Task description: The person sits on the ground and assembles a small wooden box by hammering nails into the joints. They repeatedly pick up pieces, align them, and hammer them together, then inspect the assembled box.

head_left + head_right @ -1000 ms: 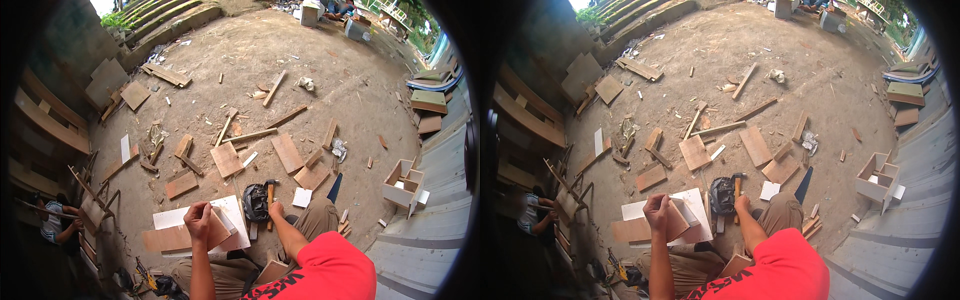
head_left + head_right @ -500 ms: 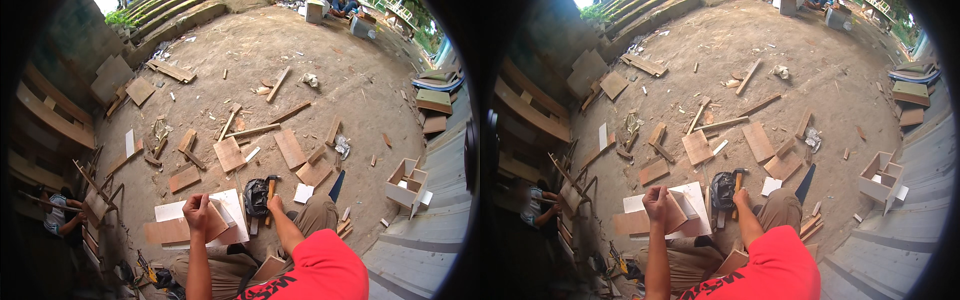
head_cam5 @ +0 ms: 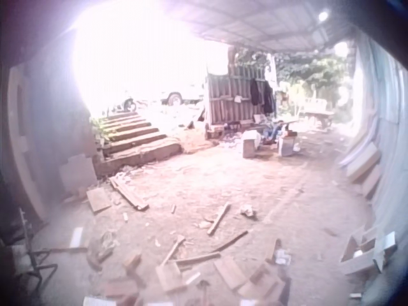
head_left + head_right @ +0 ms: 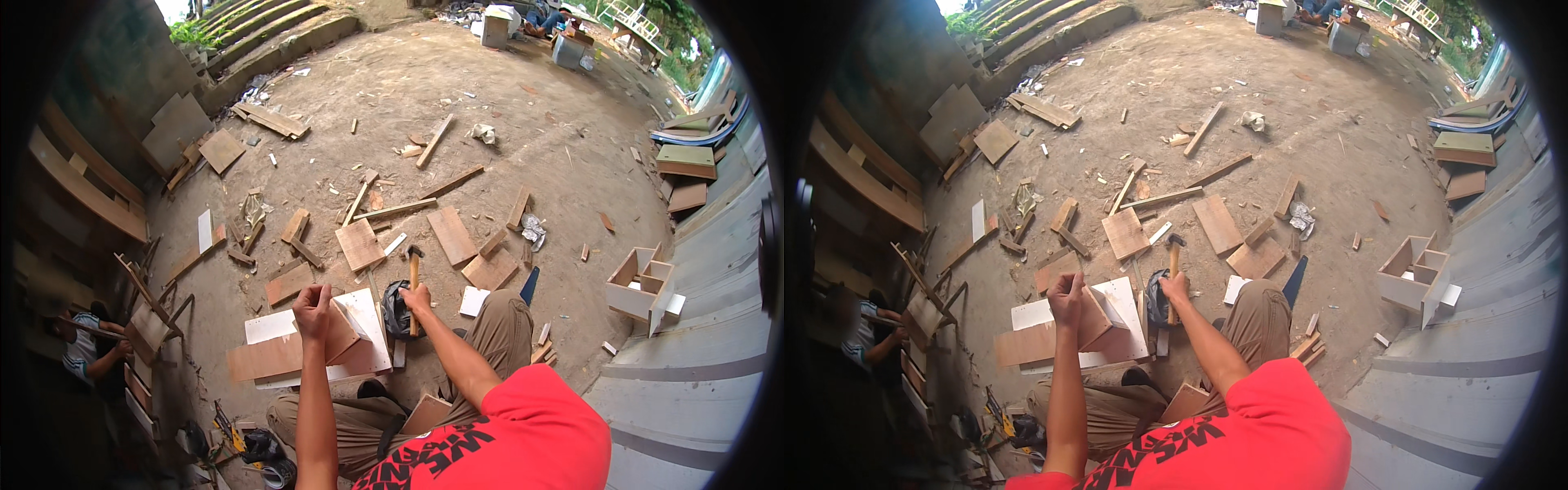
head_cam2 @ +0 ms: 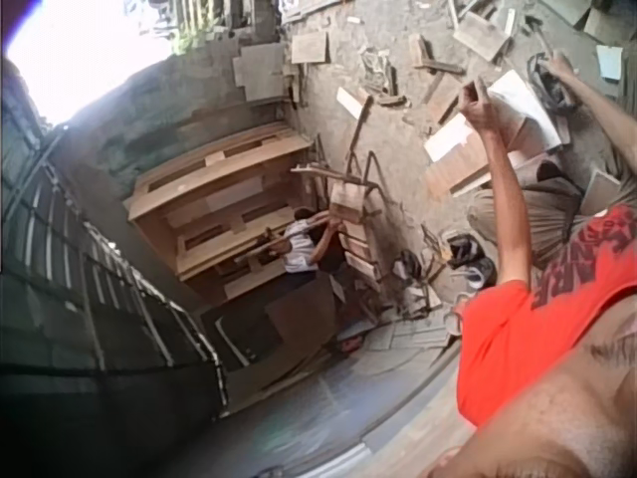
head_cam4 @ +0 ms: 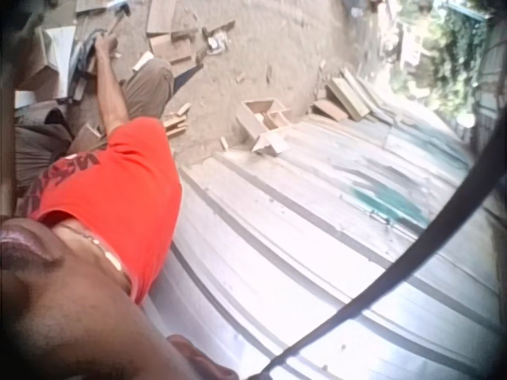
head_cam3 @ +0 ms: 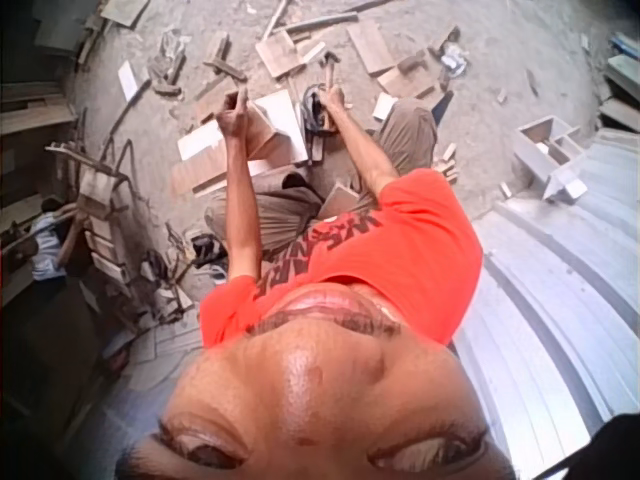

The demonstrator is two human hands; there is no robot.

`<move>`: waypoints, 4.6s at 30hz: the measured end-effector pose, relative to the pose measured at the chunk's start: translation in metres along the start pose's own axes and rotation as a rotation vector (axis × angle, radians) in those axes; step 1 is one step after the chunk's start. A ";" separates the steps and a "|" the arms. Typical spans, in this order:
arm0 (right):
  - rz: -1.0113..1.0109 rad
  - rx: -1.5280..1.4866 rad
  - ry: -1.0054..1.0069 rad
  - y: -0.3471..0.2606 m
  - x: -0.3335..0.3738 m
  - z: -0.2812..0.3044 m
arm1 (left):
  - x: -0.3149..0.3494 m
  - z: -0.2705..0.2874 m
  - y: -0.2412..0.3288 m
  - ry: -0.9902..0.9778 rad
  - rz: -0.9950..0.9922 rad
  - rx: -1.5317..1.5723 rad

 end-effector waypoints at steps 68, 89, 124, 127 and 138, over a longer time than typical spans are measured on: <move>0.723 -0.109 -0.208 -0.169 0.254 0.023 | 0.158 0.004 -0.056 0.344 0.207 0.710; 0.694 -0.037 -0.115 -0.175 0.246 0.022 | 0.131 0.086 -0.072 0.337 0.219 0.435; 0.730 -0.195 -0.139 -0.161 0.203 0.017 | 0.127 0.086 -0.045 0.195 0.008 0.214; 0.730 -0.177 -0.111 -0.161 0.205 0.024 | 0.129 0.080 -0.042 0.203 0.031 0.172; 0.693 -0.153 -0.162 -0.163 0.208 0.021 | 0.129 0.085 -0.047 0.202 0.034 0.203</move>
Point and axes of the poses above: each hand's wrist, its own x-axis away from the middle knuckle, its own z-axis out of the back of the hand, y = z × x, the point moved 10 cm from there along -x, towards the middle knuckle, and after that the axes turned 5 degrees about z, right-handed, at the moved point
